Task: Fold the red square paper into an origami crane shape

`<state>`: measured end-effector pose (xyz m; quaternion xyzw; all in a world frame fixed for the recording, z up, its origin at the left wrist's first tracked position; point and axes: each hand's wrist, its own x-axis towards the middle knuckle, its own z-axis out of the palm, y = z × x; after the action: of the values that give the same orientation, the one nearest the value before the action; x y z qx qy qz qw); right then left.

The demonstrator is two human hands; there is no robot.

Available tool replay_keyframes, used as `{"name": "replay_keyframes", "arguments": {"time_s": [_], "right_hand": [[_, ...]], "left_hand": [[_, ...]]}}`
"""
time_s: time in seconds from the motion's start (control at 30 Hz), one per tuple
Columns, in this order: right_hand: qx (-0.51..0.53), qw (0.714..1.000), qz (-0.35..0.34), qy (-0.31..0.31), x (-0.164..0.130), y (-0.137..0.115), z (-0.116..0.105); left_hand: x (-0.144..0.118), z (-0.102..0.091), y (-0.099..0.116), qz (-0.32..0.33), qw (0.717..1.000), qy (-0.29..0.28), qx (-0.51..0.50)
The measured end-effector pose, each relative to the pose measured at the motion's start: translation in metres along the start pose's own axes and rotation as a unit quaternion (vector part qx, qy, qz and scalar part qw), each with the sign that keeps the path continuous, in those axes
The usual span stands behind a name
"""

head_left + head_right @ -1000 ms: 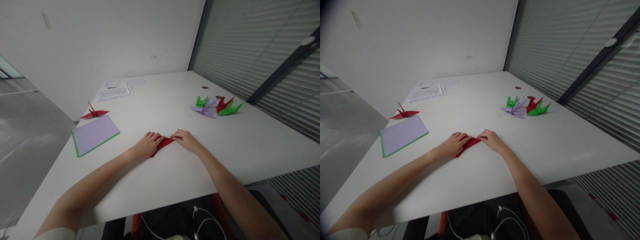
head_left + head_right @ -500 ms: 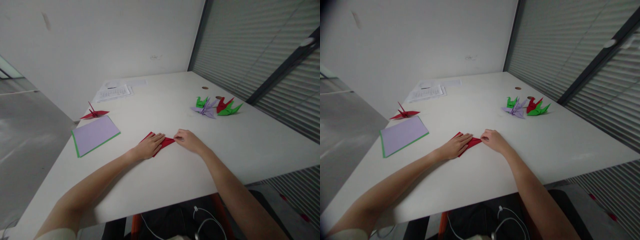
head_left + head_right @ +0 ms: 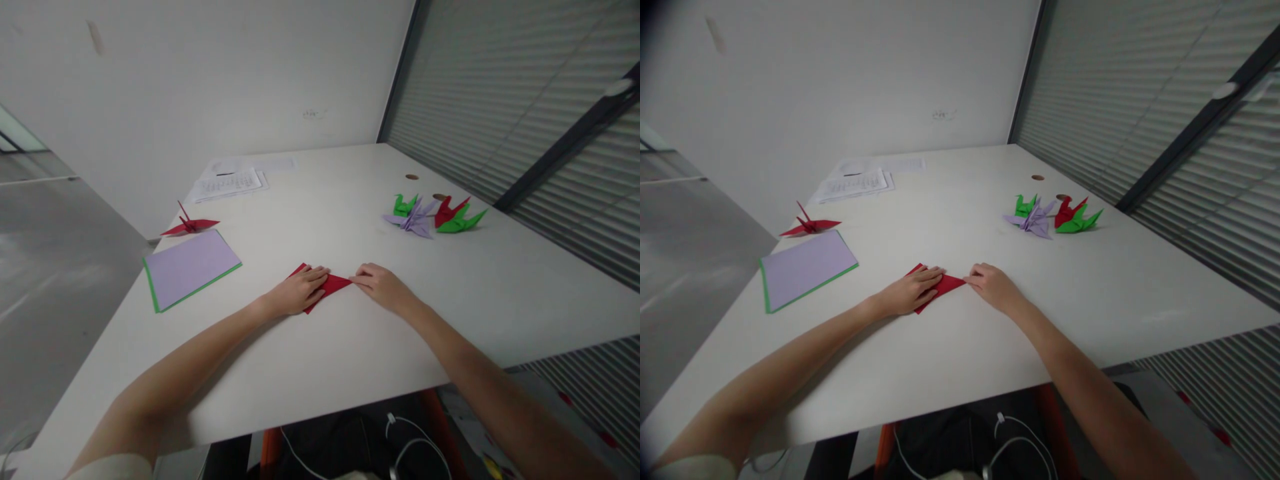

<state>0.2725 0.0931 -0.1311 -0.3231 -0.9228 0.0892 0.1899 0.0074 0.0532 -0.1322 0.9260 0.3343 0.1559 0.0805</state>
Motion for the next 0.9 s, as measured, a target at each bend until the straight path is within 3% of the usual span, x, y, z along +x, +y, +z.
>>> {"name": "replay_keyframes", "arguments": {"time_s": [0.17,0.3,0.63,0.9], "right_hand": [[-0.127,0.991,-0.026,-0.022,-0.002,-0.008,0.000],[-0.164,0.986,-0.034,-0.026,-0.002,-0.011,-0.001],[-0.087,0.996,-0.011,0.002,-0.005,-0.008,0.001],[0.045,0.996,-0.036,0.062,-0.007,-0.012,0.002]], "left_hand": [[0.002,-0.002,0.002,-0.006,1.000,0.012,0.028],[0.002,-0.003,0.004,-0.010,0.998,0.023,0.061],[0.003,0.001,0.000,0.044,0.999,0.014,0.022],[0.003,0.002,-0.001,0.059,0.998,0.018,-0.003]]}}
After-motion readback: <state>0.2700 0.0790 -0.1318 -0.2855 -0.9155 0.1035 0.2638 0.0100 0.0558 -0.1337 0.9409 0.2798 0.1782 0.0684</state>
